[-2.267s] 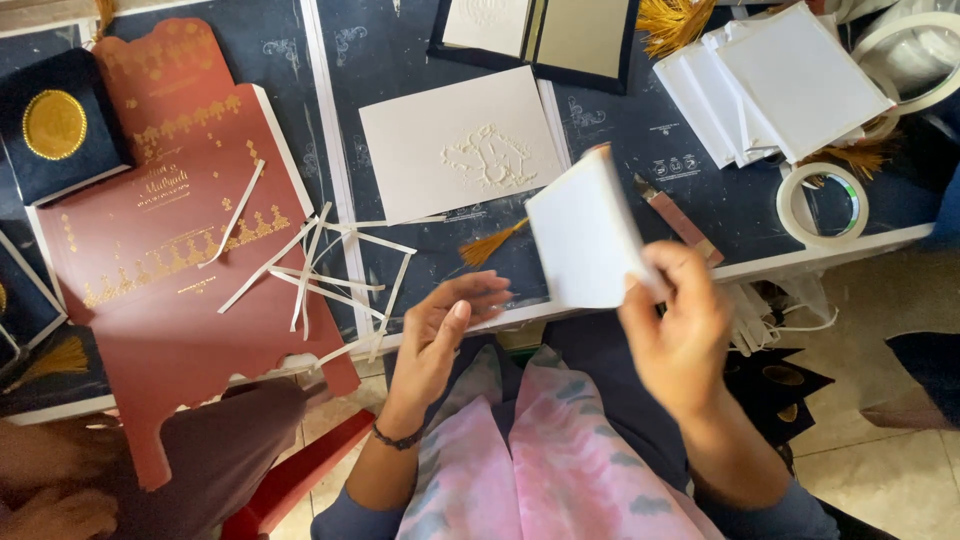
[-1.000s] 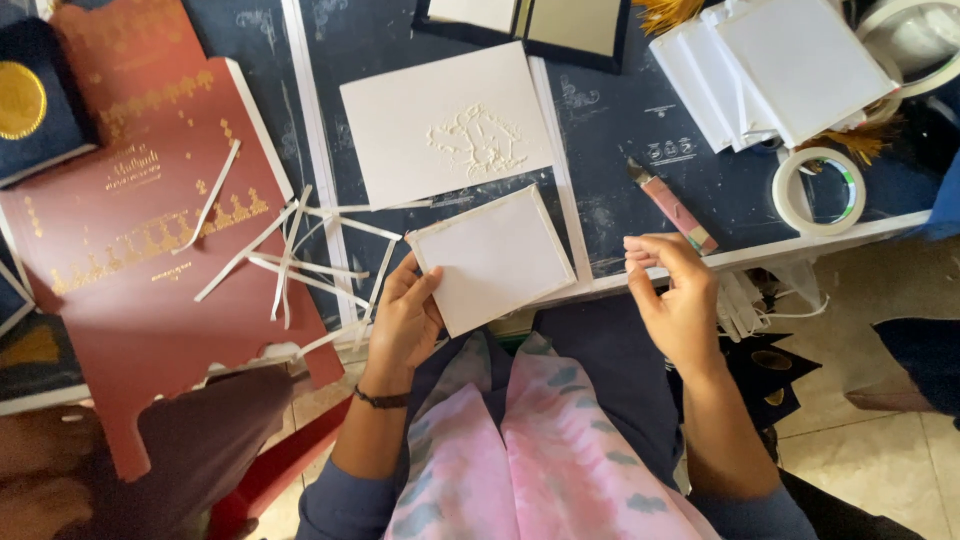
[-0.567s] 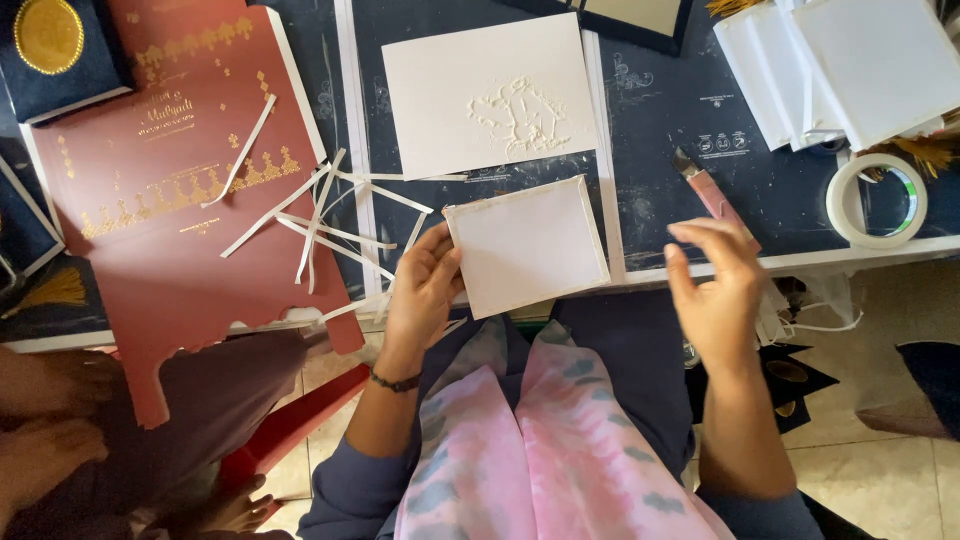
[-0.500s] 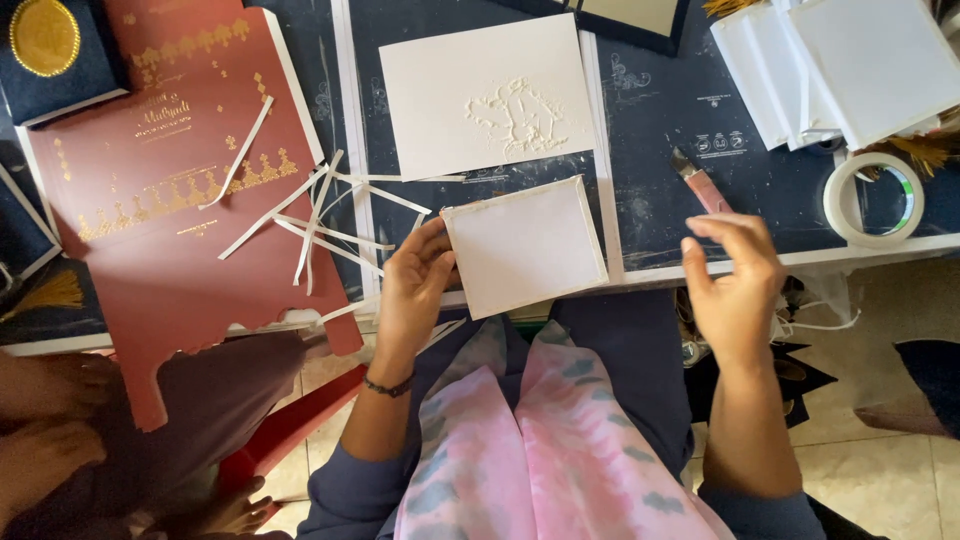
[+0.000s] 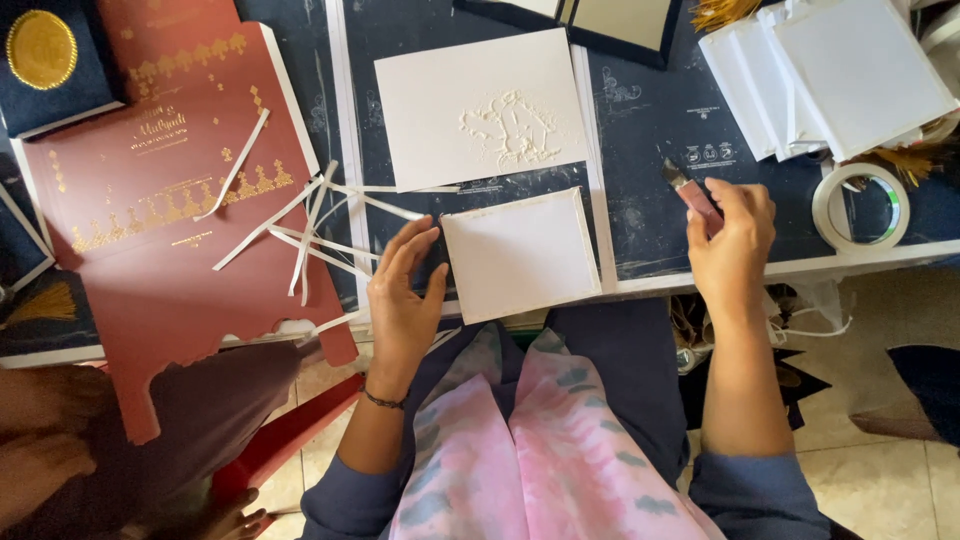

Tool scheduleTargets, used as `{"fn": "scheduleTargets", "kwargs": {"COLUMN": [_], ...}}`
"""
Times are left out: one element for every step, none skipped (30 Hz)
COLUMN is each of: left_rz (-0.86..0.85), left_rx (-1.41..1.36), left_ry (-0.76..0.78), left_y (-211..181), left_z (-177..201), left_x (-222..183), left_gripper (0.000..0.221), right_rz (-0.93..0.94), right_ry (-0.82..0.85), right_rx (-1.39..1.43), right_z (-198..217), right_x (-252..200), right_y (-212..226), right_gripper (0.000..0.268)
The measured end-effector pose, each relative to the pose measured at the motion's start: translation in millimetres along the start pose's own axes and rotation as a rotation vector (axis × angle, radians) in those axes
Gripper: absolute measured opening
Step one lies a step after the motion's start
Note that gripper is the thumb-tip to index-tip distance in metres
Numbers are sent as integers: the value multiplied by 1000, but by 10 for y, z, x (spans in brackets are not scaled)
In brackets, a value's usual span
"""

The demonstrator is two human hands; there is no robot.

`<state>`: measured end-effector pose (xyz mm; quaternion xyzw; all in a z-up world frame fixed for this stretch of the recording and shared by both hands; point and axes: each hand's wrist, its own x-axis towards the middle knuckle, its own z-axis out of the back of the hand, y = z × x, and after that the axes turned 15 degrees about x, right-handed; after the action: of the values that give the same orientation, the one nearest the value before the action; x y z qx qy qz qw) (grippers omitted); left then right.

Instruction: Assembling decorative invitation cards by applying adhesive and layering cardstock components.

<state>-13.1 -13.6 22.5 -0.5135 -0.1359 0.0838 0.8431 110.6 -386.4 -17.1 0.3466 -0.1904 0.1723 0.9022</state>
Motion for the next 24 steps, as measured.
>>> {"fn": "scheduleTargets", "kwargs": {"left_rz": [-107, -105, -114, -124, -123, -135, -148, -143, -178, -213, -210, -257, -305, -305, -358, -412, -413, -443, -472, -474, -488, -499, -500, -520], "left_rx": [169, 167, 168, 170, 168, 170, 172, 174, 173, 173, 175, 146, 117, 121, 133, 145, 149, 217, 286, 289, 331, 372, 373, 372], "left_ry": [-85, -82, -63, -48, -47, -40, -33, -35, -20, -7, -10, 18, 46, 42, 90, 140, 138, 172, 207, 205, 224, 247, 248, 236], "left_y": [-32, 14, 59, 103, 116, 132, 150, 143, 139, 138, 141, 141, 139, 170, 199, 230, 255, 280, 305, 319, 332, 345, 351, 357], "left_z": [25, 25, 27, 32, 34, 39, 47, 49, 54, 61, 75, 90, 106, 114, 121, 129, 121, 113, 104, 103, 101, 97, 100, 96], "left_x": [14, 6, -2, -3, -18, -28, -39, -40, -42, -40, -37, -44, -52, -62, -72, -79, -82, -98, -114, -115, -117, -135, -162, -153], "left_gripper": [39, 39, 33, 28, 28, 24, 21, 21, 20, 20, 20, 20, 19, 19, 27, 38, 38, 42, 46, 46, 45, 43, 43, 41], "right_rz": [-2, -5, -21, -34, -35, -30, -25, -24, -28, -31, -28, -72, -115, -112, -171, -232, -229, -196, -163, -160, -122, -87, -88, -75], "right_ry": [-25, -23, -8, 6, 6, -3, -12, -8, -6, -5, -1, 35, 72, 73, 122, 170, 170, 249, 327, 325, 385, 445, 444, 504], "right_rx": [-32, -35, -36, -36, -38, -14, 9, 11, 77, 143, 146, 253, 361, 365, 433, 501, 505, 499, 493, 496, 519, 540, 541, 494], "right_z": [-35, -48, -61, -79, -46, -21, 2, 67, 131, 188, 237, 293, 352, 342, 336, 328, 278, 233, 189, 115, 43, -20, -75, -138], "right_x": [-8, -24, -40, -43, -50, -52, -56, -92, -130, -162, -178, -202, -226, -288, -349, -415, -444, -483, -521, -555, -589, -638, -699, -731], "right_y": [-21, -50, -78, -104, -50, 5, 63, 125, 189, 252, 425, 602, 779, 856, 933, 1011, 1142, 1275, 1408, 1512, 1616, 1724, 1765, 1794], "right_gripper": [40, 40, 40, 40, 40, 41, 42, 42, 44, 45, 45, 36, 28, 28, 26, 24, 24, 24, 24, 24, 25, 26, 26, 32]}}
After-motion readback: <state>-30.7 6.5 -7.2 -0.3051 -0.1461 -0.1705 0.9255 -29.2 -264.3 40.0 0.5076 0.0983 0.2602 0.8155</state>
